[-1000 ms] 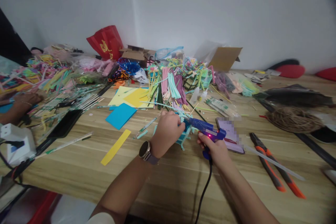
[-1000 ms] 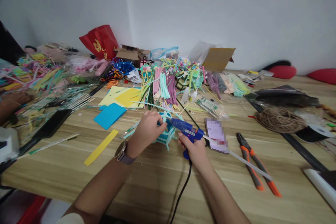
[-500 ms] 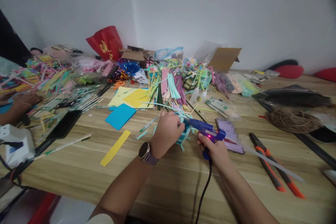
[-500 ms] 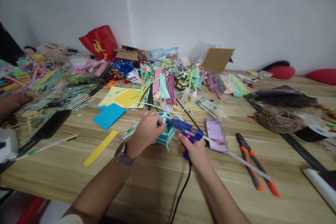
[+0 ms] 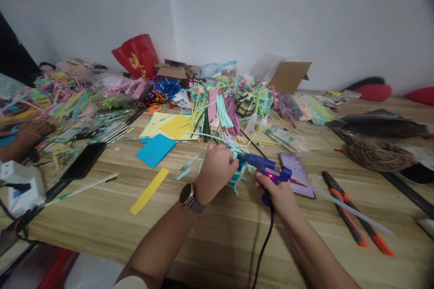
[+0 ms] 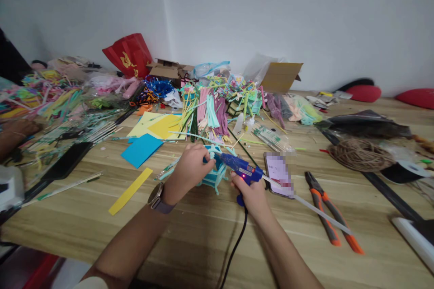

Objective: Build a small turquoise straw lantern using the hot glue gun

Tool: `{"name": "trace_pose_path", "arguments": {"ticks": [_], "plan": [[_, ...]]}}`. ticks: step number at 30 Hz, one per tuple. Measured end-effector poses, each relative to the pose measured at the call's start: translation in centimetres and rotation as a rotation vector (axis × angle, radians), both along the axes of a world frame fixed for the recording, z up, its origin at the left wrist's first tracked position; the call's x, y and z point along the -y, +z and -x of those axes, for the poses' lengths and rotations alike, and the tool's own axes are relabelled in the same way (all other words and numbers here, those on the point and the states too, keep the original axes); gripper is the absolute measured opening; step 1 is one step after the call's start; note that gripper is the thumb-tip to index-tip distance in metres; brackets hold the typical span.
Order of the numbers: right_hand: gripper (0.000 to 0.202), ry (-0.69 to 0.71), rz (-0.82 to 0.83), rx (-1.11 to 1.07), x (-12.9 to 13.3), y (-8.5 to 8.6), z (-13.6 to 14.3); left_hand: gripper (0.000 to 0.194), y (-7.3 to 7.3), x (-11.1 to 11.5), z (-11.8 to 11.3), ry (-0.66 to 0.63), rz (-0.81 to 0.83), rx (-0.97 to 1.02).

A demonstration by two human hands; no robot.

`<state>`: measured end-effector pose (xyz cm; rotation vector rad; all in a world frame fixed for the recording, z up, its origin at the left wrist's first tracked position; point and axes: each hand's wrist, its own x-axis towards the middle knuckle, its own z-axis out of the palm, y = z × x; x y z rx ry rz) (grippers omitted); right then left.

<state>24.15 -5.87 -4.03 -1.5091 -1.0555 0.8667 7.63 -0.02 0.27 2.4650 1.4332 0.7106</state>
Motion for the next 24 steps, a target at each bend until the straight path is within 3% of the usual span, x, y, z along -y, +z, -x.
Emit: {"name": "trace_pose_path", "arguments": {"ticks": [11, 16, 19, 24], "plan": [[0.039, 0.013, 0.003, -0.022, 0.1, -0.1, -0.1, 0.021, 0.2, 0.0, 0.0, 0.01, 0.0, -0.029], [0.04, 0.014, 0.01, -0.187, 0.5, 0.2, -0.3, 0.021, 0.2, 0.0, 0.0, 0.016, -0.006, -0.033], [0.044, 0.096, 0.071, -0.331, 1.6, 0.0, -1.2, 0.023, 0.0, -0.1, 0.1, 0.013, -0.006, -0.025], [0.045, 0.341, 0.34, -0.516, 4.4, -2.0, -3.1, 0.025, -0.1, -0.4, 0.2, 0.0, -0.003, -0.017]]}}
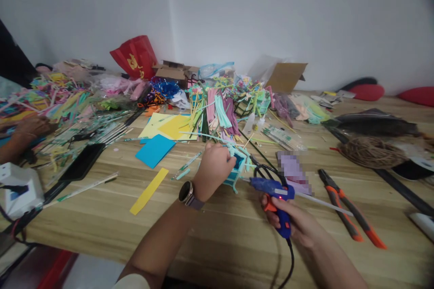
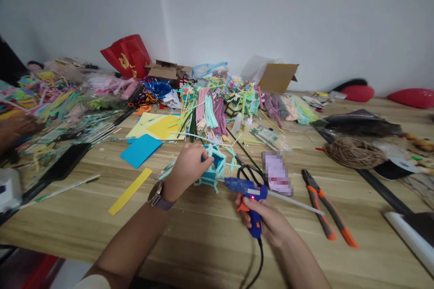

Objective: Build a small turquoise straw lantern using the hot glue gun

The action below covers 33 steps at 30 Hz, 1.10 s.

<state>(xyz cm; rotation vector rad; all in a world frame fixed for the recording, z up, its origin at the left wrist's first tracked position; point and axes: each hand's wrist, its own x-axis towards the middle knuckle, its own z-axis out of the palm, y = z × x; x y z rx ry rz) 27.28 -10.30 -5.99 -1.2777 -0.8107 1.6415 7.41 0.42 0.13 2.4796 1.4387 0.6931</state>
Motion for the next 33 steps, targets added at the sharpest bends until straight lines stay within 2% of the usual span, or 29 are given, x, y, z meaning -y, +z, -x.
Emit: {"name": "trace_pose_path", "arguments": {"ticks": [4, 8, 11, 14, 19, 26, 33], "plan": [[0.045, 0.146, 0.135, -0.093, 1.2, -1.8, -0.2, 0.022, 0.0, -0.2, 0.1, 0.02, 0.01, 0.032], [0.046, 0.241, 0.195, -0.053, 1.2, -2.7, 0.4, 0.009, 0.2, -0.1, 0.3, 0.071, 0.03, 0.074], [0.045, 0.293, 0.229, 0.012, 0.7, -2.8, 0.8, 0.019, 0.6, 0.0, 0.5, 0.078, 0.05, 0.07], [0.047, 0.38, 0.219, 0.153, 0.0, -2.3, 1.0, 0.026, 0.7, 0.0, 0.7, 0.048, 0.075, 0.081], [0.044, 0.536, 0.089, 0.566, -1.4, -0.9, 0.8, 0.024, 0.7, -0.3, 0.9, 0.002, 0.108, 0.143], [0.043, 0.568, -0.095, 0.823, -2.0, -0.3, 0.3, 0.027, 0.2, -1.0, 0.8, -0.054, 0.18, 0.268], [0.041, 0.339, -0.377, 1.077, -3.5, 3.8, 0.5, 0.029, -0.3, -1.8, 0.5, -0.034, 0.395, 0.478]]}}
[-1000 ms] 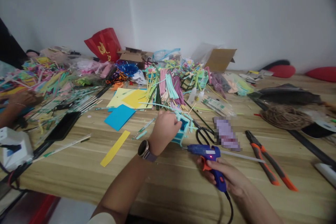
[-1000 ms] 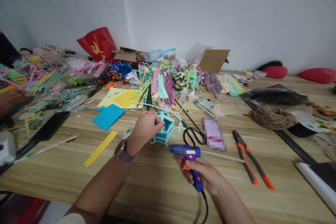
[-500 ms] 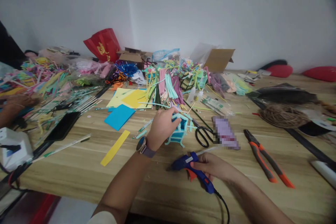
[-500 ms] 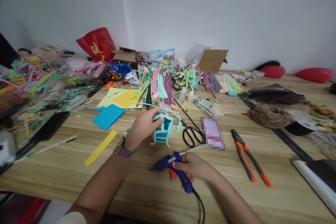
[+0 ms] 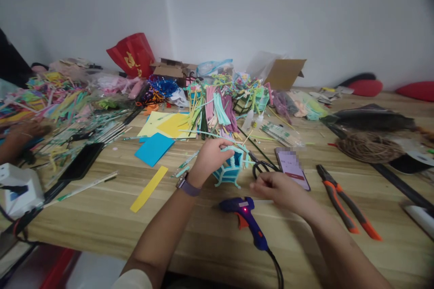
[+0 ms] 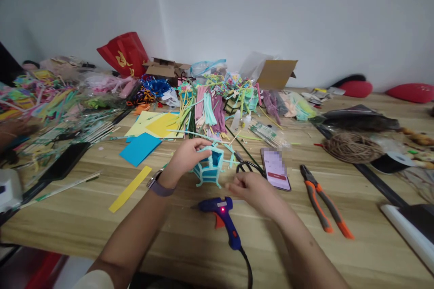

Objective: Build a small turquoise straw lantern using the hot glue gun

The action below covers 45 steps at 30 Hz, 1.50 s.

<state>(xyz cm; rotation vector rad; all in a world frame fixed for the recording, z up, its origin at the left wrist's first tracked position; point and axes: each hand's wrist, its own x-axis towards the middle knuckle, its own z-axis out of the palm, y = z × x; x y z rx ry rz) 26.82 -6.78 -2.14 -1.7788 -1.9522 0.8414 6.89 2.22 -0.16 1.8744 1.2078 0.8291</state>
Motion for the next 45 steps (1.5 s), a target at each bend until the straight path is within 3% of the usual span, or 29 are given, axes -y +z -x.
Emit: {"name": "trace_pose_path", "arguments": {"ticks": [2, 4, 6, 10, 13, 17, 22, 25, 28, 32, 35, 39, 45], "plan": [[0.032, -0.016, -0.053, 0.109, 1.2, 0.1, 0.7, 0.027, 0.1, -0.1, -0.1, 0.004, 0.01, 0.017], [0.023, -0.08, -0.129, 0.248, 3.7, -1.1, 1.7, 0.027, 0.2, 0.0, -0.1, 0.005, 0.011, 0.019], [0.023, -0.143, -0.274, 0.346, 6.8, -3.3, 2.6, 0.027, 0.4, 0.0, -0.1, 0.014, 0.009, 0.001], [0.03, -0.064, -0.51, 0.435, 11.5, -7.7, 3.6, 0.028, 0.7, 0.2, 0.0, 0.043, -0.002, -0.045], [0.032, -0.021, -0.68, 0.476, 12.5, -9.1, 3.5, 0.028, 0.6, 0.2, 0.0, 0.027, 0.004, -0.023], [0.037, 0.022, -0.848, 0.506, 12.2, -9.2, 3.0, 0.028, 0.4, 0.1, 0.0, 0.009, 0.021, 0.005], [0.032, 0.034, -0.877, 0.482, 12.4, -9.7, 2.9, 0.027, 0.2, 0.0, 0.0, 0.007, -0.002, -0.007], [0.033, 0.036, -0.885, 0.445, 12.5, -8.9, 2.8, 0.028, 0.1, 0.0, 0.0, 0.008, -0.012, 0.0], [0.029, 0.043, -0.868, 0.419, 11.2, -6.3, 2.2, 0.027, 0.1, 0.1, 0.0, 0.011, -0.013, 0.004], [0.019, -0.03, -0.882, 0.264, 5.9, -1.6, 1.4, 0.026, 0.1, 0.1, 0.1, 0.008, -0.002, 0.034], [0.014, -0.115, -0.858, 0.124, 0.9, 0.7, 1.7, 0.026, 0.1, 0.1, 0.1, 0.011, 0.019, 0.057], [0.018, -0.075, -0.725, -0.013, -3.8, 1.7, 2.7, 0.026, 0.2, 0.1, 0.0, 0.017, 0.056, 0.085], [0.021, 0.001, -0.528, -0.198, -6.4, 2.2, 3.2, 0.025, 0.2, 0.1, -0.2, 0.015, 0.195, 0.252]]}}
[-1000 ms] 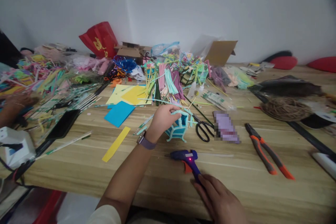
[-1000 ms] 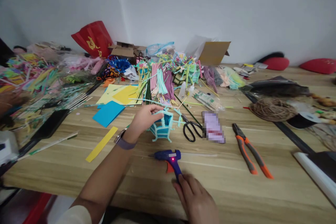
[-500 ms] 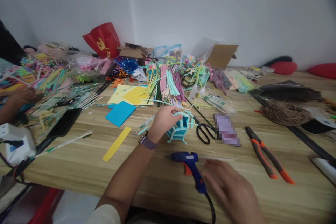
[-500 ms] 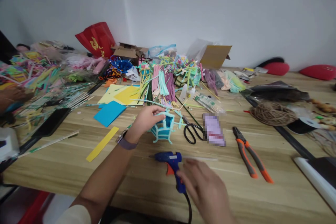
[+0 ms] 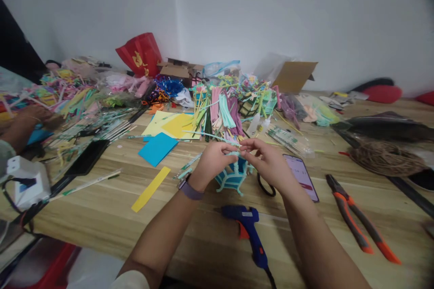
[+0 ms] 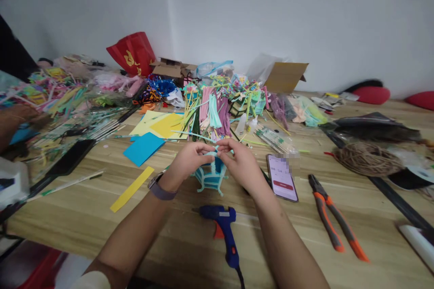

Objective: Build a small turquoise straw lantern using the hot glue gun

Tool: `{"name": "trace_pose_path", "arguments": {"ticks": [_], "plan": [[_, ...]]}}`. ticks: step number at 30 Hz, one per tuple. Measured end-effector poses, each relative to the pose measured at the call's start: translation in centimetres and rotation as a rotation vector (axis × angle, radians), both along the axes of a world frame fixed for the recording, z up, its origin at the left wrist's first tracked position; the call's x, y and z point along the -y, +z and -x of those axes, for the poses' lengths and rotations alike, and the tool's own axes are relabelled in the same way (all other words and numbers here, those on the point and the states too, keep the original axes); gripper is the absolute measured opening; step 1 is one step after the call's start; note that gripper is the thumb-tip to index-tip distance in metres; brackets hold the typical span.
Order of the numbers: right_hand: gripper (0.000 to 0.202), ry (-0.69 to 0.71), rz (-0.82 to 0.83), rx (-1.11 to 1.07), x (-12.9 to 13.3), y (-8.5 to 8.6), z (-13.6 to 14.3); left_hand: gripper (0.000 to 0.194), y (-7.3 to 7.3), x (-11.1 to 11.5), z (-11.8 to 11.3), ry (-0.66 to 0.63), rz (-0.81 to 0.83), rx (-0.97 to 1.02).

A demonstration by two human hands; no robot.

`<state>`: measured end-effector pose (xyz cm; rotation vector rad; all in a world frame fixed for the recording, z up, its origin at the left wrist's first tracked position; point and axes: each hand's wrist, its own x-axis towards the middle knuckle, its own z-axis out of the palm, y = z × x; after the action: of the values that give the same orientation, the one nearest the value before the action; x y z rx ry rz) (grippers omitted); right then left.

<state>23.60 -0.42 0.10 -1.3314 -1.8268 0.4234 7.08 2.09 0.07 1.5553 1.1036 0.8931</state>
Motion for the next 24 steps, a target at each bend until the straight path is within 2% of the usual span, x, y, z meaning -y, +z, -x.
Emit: {"name": "trace_pose_path", "arguments": {"ticks": [3, 13, 17, 21, 24], "plan": [[0.018, 0.069, 0.039, -0.042, -0.3, -0.1, 0.3, 0.021, -0.1, 0.0, -0.2, -0.015, 0.047, 0.093], [0.013, 0.115, 0.038, -0.134, -0.7, -0.3, 0.7, 0.015, -0.8, -0.3, -0.4, -0.001, 0.144, 0.264], [0.014, 0.112, 0.06, -0.16, -0.8, -0.4, 0.7, 0.022, -1.1, -0.4, -0.4, -0.007, 0.168, 0.287], [0.015, 0.12, 0.072, -0.166, -0.9, -0.5, 0.6, 0.035, -1.2, -0.4, -0.5, 0.039, 0.181, 0.281], [0.015, 0.131, 0.082, -0.17, -1.0, -0.6, 0.5, 0.037, -1.4, -0.4, -0.5, 0.071, 0.187, 0.262]]}}
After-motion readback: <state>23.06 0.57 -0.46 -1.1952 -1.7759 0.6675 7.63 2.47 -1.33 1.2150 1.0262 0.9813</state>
